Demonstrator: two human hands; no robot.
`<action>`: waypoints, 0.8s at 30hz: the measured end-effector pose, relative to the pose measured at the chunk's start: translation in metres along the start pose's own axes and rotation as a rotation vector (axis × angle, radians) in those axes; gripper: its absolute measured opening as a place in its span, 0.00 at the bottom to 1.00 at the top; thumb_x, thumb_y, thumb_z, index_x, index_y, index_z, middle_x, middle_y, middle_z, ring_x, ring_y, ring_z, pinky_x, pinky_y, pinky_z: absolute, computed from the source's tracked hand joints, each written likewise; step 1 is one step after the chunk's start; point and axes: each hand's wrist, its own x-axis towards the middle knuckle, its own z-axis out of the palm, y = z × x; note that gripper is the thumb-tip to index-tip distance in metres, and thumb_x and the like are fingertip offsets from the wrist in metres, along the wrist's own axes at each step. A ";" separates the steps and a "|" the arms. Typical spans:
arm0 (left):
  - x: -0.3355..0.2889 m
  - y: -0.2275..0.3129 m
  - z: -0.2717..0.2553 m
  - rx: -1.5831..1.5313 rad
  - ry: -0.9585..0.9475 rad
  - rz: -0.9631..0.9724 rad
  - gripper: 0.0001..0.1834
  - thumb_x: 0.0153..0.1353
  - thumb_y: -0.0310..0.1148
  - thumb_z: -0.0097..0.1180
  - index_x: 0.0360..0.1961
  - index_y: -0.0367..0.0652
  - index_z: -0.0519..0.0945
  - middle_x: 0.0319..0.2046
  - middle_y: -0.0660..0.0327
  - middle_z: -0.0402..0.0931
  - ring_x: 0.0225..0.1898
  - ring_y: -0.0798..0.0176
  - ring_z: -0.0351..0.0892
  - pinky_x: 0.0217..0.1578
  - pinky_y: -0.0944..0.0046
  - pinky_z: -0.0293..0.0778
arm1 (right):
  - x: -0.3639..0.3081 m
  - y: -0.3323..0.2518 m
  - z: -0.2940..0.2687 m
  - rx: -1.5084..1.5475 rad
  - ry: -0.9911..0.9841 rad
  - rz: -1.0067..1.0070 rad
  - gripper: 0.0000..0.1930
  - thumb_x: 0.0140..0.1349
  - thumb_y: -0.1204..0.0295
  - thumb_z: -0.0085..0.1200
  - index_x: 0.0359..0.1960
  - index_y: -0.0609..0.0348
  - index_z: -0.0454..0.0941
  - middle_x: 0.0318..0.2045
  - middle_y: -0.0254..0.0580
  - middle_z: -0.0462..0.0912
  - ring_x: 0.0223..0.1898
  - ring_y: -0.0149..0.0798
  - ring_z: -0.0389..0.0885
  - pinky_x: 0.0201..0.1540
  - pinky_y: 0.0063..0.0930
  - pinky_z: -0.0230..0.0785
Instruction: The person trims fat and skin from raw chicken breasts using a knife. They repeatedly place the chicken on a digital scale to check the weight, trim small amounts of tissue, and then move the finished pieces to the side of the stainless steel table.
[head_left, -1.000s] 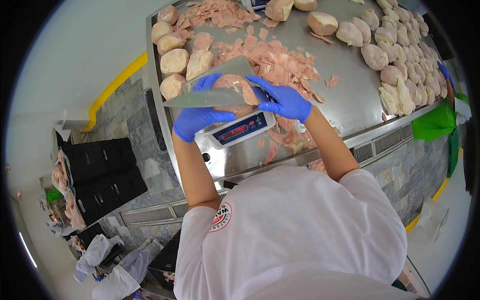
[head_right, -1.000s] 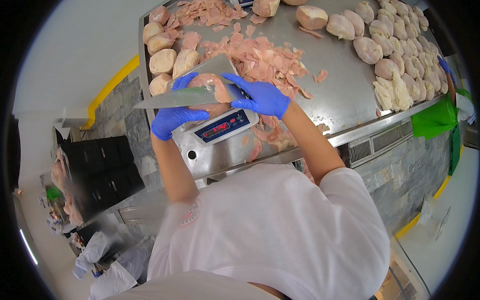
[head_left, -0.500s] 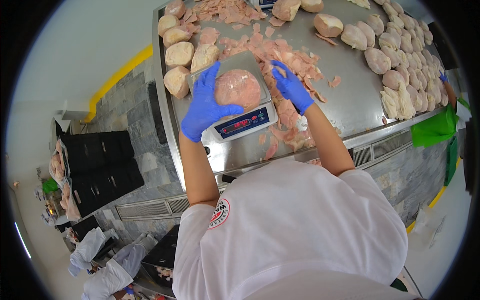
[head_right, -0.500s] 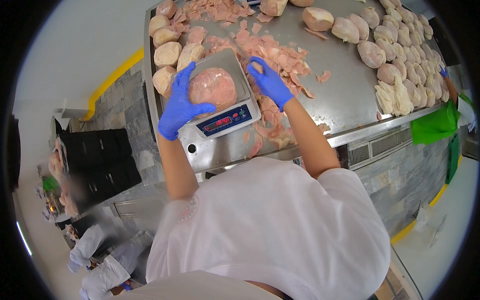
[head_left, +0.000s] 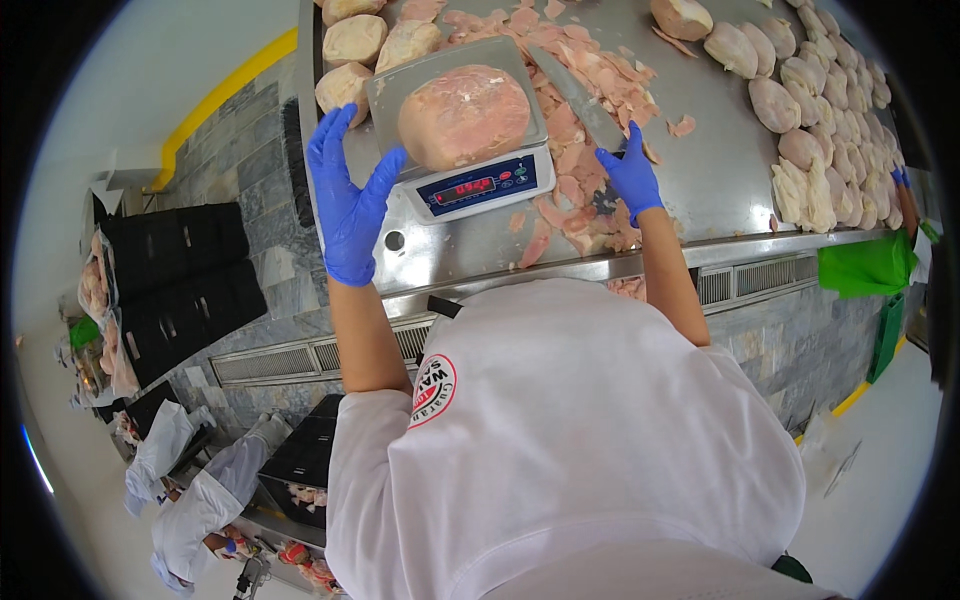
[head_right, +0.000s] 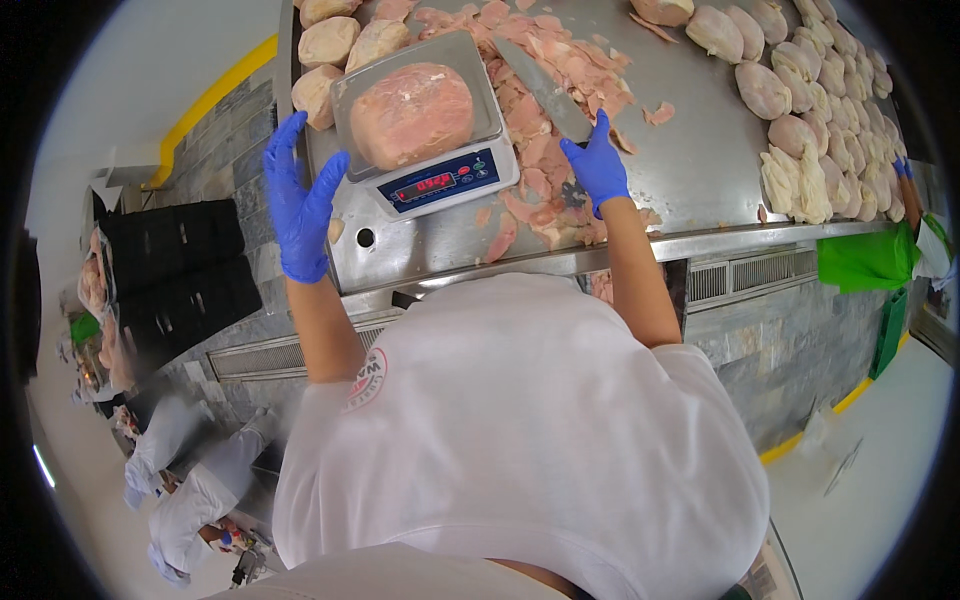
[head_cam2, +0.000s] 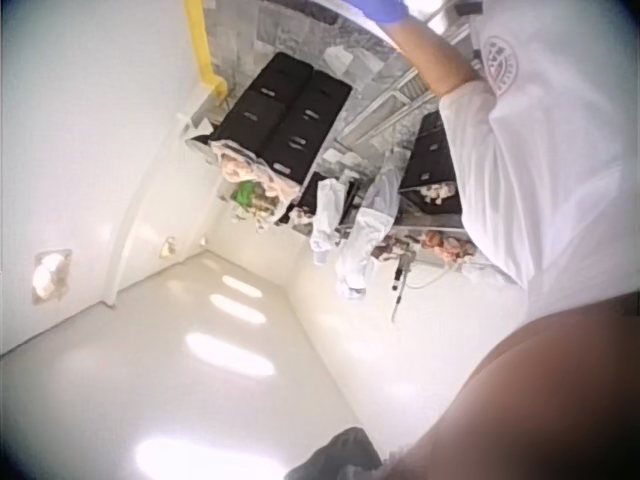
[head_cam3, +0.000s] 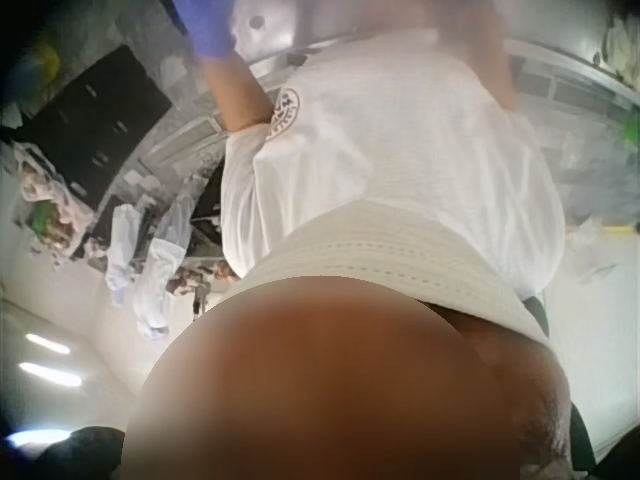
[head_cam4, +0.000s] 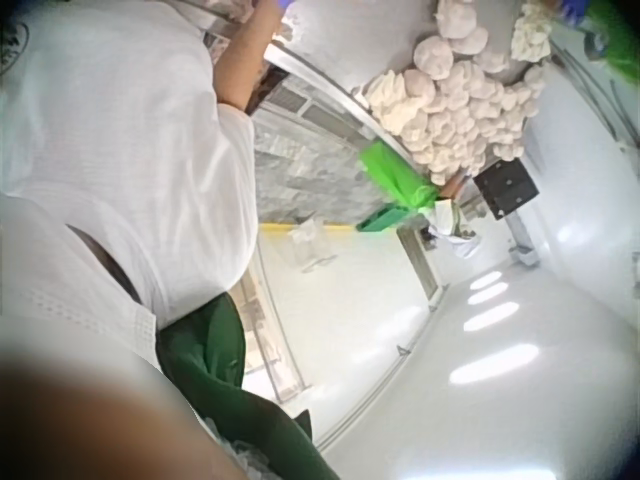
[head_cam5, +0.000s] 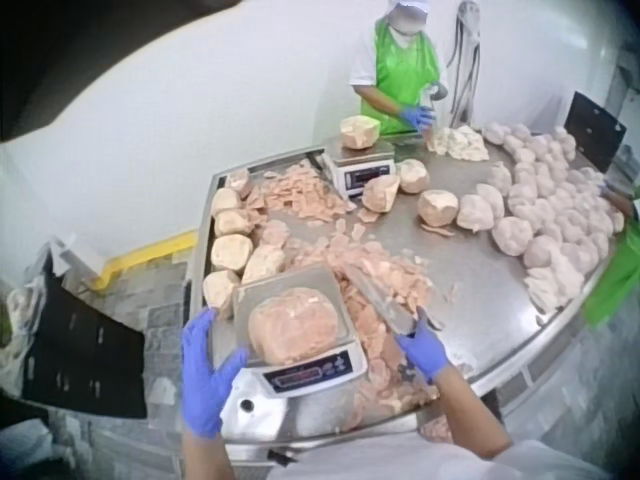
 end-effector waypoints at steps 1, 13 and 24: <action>-0.009 0.001 0.002 -0.188 0.007 -0.163 0.41 0.57 0.42 0.71 0.69 0.41 0.66 0.64 0.50 0.66 0.65 0.49 0.65 0.64 0.53 0.65 | -0.002 -0.008 -0.002 -0.033 -0.014 0.007 0.47 0.62 0.55 0.62 0.76 0.56 0.47 0.61 0.67 0.74 0.61 0.57 0.77 0.61 0.44 0.68; -0.073 0.001 0.039 -1.160 -0.162 -0.774 0.45 0.69 0.37 0.59 0.78 0.55 0.43 0.65 0.52 0.64 0.60 0.53 0.75 0.56 0.54 0.79 | -0.029 -0.209 0.032 0.392 -0.383 -0.656 0.33 0.66 0.58 0.59 0.70 0.58 0.65 0.65 0.47 0.69 0.70 0.44 0.63 0.74 0.38 0.50; -0.179 -0.091 -0.011 -1.721 0.688 -0.780 0.36 0.70 0.54 0.50 0.72 0.46 0.60 0.71 0.51 0.60 0.71 0.49 0.61 0.69 0.44 0.63 | -0.097 -0.242 0.072 -0.004 -0.674 -1.024 0.33 0.63 0.71 0.61 0.70 0.57 0.65 0.68 0.50 0.65 0.66 0.49 0.66 0.69 0.42 0.59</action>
